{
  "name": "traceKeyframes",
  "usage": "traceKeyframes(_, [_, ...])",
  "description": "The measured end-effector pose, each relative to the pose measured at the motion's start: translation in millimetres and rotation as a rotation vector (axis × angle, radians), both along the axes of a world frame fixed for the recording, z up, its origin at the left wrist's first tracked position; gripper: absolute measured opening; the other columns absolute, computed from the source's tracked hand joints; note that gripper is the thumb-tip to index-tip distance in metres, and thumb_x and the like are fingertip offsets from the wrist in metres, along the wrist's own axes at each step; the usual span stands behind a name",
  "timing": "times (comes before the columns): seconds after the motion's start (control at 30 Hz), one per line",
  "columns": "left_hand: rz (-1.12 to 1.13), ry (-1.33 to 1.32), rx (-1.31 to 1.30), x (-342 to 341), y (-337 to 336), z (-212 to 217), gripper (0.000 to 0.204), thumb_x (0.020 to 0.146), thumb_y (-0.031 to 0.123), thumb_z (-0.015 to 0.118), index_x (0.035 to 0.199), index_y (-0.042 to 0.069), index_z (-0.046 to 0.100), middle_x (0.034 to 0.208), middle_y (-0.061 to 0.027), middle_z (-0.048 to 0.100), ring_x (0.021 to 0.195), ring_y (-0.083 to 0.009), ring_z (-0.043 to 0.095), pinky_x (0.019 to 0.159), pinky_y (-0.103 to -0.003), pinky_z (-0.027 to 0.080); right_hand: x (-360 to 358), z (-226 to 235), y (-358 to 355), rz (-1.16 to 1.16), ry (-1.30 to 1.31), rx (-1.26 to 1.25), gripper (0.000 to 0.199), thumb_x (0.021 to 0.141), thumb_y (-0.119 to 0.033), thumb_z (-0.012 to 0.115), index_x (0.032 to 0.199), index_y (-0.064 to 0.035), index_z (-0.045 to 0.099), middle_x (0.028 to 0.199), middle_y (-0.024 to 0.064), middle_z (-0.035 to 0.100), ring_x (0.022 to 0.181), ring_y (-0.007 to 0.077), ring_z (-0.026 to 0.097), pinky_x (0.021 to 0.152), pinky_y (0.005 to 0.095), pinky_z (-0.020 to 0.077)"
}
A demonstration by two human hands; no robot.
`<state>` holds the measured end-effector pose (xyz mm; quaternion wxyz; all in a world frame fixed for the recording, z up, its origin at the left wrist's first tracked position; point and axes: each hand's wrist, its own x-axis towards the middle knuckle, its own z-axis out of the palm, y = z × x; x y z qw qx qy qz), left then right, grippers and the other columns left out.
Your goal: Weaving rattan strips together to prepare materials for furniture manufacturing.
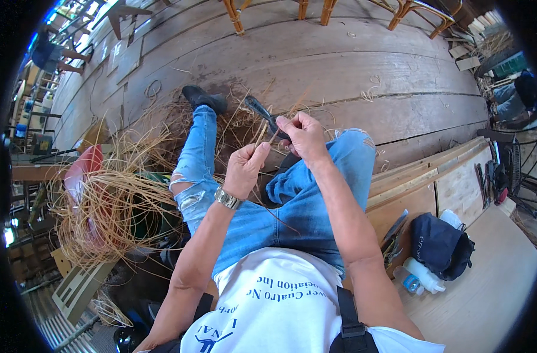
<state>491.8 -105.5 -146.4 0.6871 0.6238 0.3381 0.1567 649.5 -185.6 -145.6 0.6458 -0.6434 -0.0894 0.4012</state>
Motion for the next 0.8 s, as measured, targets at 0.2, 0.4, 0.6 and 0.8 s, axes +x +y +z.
traceKeyframes(0.2, [-0.013, 0.11, -0.004, -28, -2, 30, 0.039, 0.1, 0.033, 0.065, 0.07, 0.008, 0.062, 0.062, 0.0095, 0.048, 0.056, -0.0008, 0.038, 0.049, -0.023, 0.028, 4, 10, -3, 0.094, -0.003, 0.057, 0.034, 0.091, -0.031, 0.077, 0.075, -0.0096, 0.056, 0.064, -0.0003, 0.058, 0.045, 0.006, 0.051, 0.035, 0.0212, 0.0329])
traceKeyframes(0.4, [-0.023, 0.083, 0.253, -84, -5, 53, 0.036, 0.1, 0.022, 0.062, 0.07, 0.003, 0.059, 0.063, 0.0091, 0.045, 0.059, -0.0023, 0.035, 0.05, -0.026, 0.027, 24, 9, -14, -0.122, -0.11, -0.044, 0.03, 0.093, -0.031, 0.073, 0.076, -0.0116, 0.058, 0.067, 0.0011, 0.062, 0.046, 0.0058, 0.054, 0.035, 0.0196, 0.0338])
traceKeyframes(0.6, [0.484, 0.196, -0.053, -215, 19, 99, 0.044, 0.105, 0.034, 0.055, 0.067, 0.015, 0.047, 0.058, 0.0081, 0.038, 0.05, -0.0012, 0.03, 0.047, -0.021, 0.02, 220, 66, -176, -0.425, -0.389, -0.148, 0.032, 0.099, -0.042, 0.064, 0.092, -0.0122, 0.056, 0.064, -0.0021, 0.052, 0.043, 0.0037, 0.042, 0.035, 0.0196, 0.0286])
traceKeyframes(0.8, [0.252, 0.052, 0.464, -102, 82, 76, 0.049, 0.105, 0.034, 0.055, 0.138, -0.002, 0.057, 0.115, -0.0085, 0.068, 0.091, -0.0082, 0.06, 0.084, -0.027, 0.049, 192, 62, -174, -0.267, -0.741, -0.224, 0.026, 0.105, -0.037, 0.056, 0.103, -0.0114, 0.053, 0.072, 0.002, 0.059, 0.05, 0.0041, 0.047, 0.04, 0.0198, 0.0359])
